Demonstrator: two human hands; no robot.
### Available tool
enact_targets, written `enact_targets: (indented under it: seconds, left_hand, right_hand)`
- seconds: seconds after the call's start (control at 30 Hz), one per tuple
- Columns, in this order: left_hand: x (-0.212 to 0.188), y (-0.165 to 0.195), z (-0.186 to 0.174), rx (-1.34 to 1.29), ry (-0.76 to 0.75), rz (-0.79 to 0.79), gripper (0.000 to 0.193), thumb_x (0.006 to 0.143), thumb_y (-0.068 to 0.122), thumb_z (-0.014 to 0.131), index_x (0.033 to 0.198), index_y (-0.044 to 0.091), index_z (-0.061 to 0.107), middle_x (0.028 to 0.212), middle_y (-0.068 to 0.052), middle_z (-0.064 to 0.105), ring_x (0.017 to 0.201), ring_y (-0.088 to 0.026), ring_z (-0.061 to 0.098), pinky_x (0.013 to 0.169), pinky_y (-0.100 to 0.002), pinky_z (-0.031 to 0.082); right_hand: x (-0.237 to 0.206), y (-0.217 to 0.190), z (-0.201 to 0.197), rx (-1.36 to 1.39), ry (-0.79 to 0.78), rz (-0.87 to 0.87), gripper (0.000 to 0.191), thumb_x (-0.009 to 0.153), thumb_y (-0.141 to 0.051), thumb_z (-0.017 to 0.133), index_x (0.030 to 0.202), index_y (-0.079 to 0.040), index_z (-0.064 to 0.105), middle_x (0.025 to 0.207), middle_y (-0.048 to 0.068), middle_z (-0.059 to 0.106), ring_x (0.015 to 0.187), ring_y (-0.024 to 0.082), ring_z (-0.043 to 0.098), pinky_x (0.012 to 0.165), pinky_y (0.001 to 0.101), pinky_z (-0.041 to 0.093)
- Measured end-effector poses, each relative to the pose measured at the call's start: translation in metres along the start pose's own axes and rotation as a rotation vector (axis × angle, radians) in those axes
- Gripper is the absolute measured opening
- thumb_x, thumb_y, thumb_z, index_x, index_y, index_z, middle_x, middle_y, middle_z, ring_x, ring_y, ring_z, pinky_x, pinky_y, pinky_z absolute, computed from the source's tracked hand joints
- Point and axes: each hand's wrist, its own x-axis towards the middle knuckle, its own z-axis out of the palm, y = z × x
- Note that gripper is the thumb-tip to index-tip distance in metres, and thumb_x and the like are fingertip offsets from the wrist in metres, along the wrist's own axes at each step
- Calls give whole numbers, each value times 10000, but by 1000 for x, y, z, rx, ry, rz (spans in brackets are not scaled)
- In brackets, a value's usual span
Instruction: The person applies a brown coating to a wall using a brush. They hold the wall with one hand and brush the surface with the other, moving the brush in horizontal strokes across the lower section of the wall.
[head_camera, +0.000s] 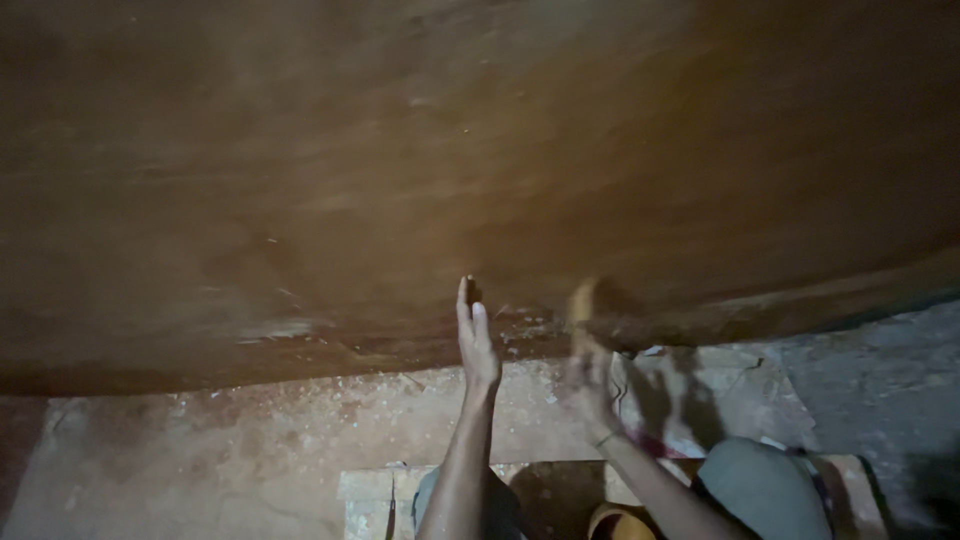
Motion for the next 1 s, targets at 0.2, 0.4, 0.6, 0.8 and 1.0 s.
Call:
enact_targets:
  seconds: [0.2,0.4,0.6,0.8,1.0]
  left_hand:
    - [5,5,-21,-66,46,1,610,1095,331,386,1619,46,262,1679,-186,315,1557,-311,298,1258,-416,217]
    - [8,2,-33,-111,84,-43,629,1083,367,379,1625,81,241,1691,-144,289,1559,-298,282,1225,-459,295]
    - [6,4,-32,-160,35,-43,647,1078,388,391,1626,84,232,1703,-145,264,1576,-305,248,1224,-478,282]
    - [4,6,-32,-120,49,-1,656,1078,401,377,1637,96,216,1711,-144,255,1580,-307,248,1218,-474,292]
    - [7,4,-31,-177,69,-37,646,1080,376,394,1634,95,218,1707,-147,262,1579,-309,246,1230,-477,277]
  right_hand:
    - [-13,19,34,-359,-230,-9,608,990,-50,519,1535,-234,321,871,-12,578,623,59,510,497,215,464]
    - [-21,10,61,21,332,-78,578,998,-60,506,1522,-236,339,861,1,571,608,67,504,482,222,455]
    - [-20,19,103,-100,80,75,548,1006,-70,494,1509,-239,356,852,14,563,594,75,498,467,228,446]
    - [-16,24,122,-256,-191,129,520,1014,-79,481,1496,-241,374,842,27,556,580,84,493,452,235,437]
    - [-25,-11,78,-106,196,-51,493,1022,-89,469,1483,-243,391,832,40,548,565,92,487,437,242,429]
